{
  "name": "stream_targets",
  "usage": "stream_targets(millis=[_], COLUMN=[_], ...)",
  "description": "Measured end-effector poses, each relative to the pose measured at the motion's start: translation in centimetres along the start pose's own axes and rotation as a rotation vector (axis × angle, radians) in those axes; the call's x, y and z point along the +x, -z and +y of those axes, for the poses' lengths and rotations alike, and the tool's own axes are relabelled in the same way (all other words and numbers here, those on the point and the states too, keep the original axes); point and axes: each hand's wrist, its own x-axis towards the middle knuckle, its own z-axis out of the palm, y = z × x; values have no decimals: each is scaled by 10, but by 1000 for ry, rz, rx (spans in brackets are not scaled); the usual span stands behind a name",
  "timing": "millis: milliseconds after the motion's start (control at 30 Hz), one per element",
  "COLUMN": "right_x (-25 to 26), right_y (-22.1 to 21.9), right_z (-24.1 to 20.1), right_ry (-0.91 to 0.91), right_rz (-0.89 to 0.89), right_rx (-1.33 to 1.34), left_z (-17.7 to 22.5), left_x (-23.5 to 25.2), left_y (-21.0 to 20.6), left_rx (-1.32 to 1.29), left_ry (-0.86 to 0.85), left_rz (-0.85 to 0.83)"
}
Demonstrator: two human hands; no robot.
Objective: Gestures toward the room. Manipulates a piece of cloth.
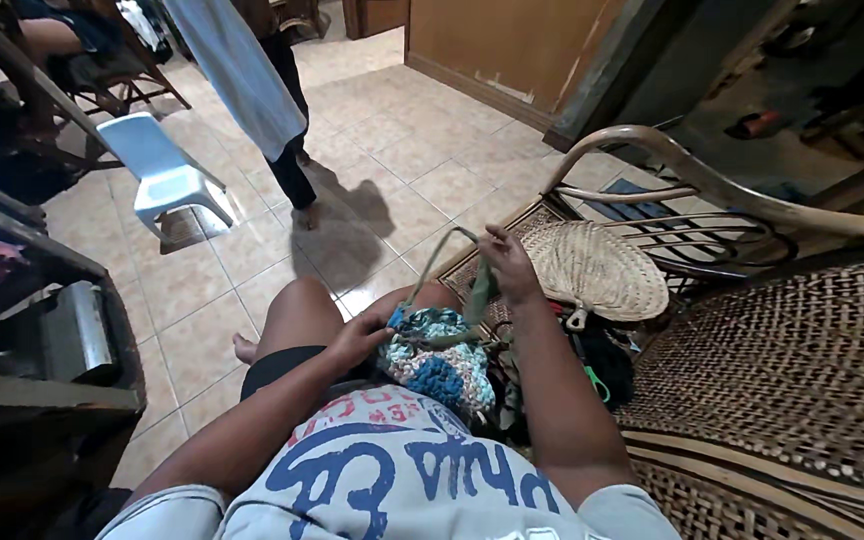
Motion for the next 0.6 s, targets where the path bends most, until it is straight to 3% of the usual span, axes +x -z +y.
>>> stream_targets(millis=[100, 200, 267, 533, 600], right_x=[-19, -65, -83, -71, -69], right_y=[-9, -35, -48, -53, -58], right_z=[9, 8, 10, 0, 2], right_ry=[138, 148, 203, 164, 151], right_rz=[-125, -594, -753, -660, -661], right_rx=[-477, -612, -788, -621, -659], left_z=[-1, 2, 4, 5, 15], left_x=[-2, -4, -5, -9, -15], left_y=[-2, -4, -4, -6, -7], left_rx=[-64, 63, 190, 260, 296], left_ry=[21, -45, -81, -218, -125], left_rz=[43, 73, 84, -18, -73])
